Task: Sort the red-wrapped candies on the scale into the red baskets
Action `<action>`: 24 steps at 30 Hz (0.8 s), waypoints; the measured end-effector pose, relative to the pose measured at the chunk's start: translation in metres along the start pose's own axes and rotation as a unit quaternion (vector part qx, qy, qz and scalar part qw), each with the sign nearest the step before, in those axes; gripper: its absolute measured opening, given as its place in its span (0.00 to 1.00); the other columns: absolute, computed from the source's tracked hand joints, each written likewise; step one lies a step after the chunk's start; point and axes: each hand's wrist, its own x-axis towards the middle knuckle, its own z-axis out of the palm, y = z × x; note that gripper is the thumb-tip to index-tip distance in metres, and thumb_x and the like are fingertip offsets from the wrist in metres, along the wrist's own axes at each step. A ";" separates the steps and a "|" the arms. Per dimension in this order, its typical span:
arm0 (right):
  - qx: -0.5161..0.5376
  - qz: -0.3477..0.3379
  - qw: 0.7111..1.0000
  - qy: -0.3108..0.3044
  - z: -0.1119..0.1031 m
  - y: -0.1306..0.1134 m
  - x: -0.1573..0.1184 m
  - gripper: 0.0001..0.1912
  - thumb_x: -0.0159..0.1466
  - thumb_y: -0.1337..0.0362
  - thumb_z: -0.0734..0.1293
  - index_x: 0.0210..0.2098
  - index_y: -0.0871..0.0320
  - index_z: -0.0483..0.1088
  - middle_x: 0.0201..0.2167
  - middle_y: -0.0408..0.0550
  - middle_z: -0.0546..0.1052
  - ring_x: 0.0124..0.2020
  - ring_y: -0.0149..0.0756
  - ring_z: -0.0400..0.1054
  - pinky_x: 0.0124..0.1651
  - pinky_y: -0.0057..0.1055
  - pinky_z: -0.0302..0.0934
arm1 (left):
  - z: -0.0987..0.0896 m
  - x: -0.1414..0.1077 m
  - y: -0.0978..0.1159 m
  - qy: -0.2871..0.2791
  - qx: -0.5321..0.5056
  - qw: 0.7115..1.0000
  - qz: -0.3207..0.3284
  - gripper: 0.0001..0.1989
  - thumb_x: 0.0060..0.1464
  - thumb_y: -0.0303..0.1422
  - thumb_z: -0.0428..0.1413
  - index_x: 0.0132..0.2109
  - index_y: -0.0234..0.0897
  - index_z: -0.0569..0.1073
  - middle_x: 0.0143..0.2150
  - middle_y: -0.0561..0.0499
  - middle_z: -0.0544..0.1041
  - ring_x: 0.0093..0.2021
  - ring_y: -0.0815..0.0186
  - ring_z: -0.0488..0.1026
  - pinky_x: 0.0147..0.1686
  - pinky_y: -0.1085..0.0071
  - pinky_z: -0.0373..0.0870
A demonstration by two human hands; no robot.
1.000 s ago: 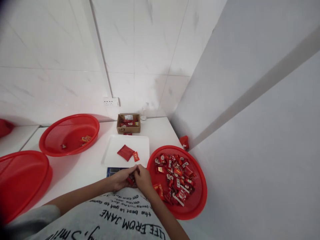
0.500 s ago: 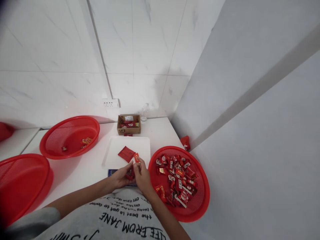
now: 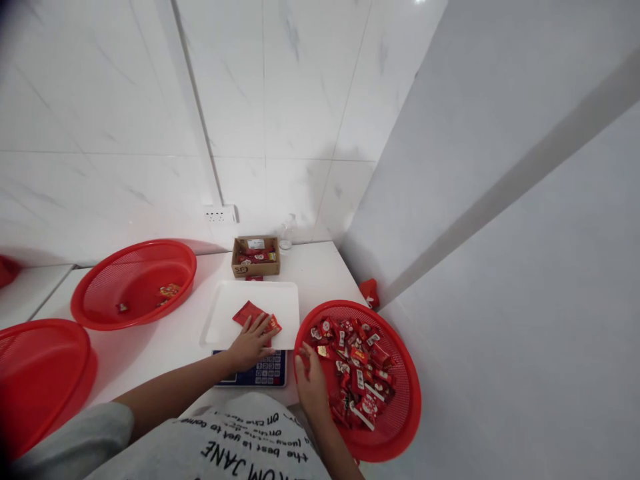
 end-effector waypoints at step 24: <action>-0.325 -0.012 0.938 -0.122 -0.020 0.092 0.045 0.28 0.54 0.69 0.60 0.55 0.61 0.64 0.61 0.54 0.60 0.63 0.47 0.50 0.62 0.40 0.48 | 0.010 -0.080 -0.002 0.040 0.070 0.996 0.048 0.29 0.59 0.46 0.44 0.63 0.40 0.55 0.64 0.43 0.59 0.64 0.53 0.51 0.59 0.52 0.53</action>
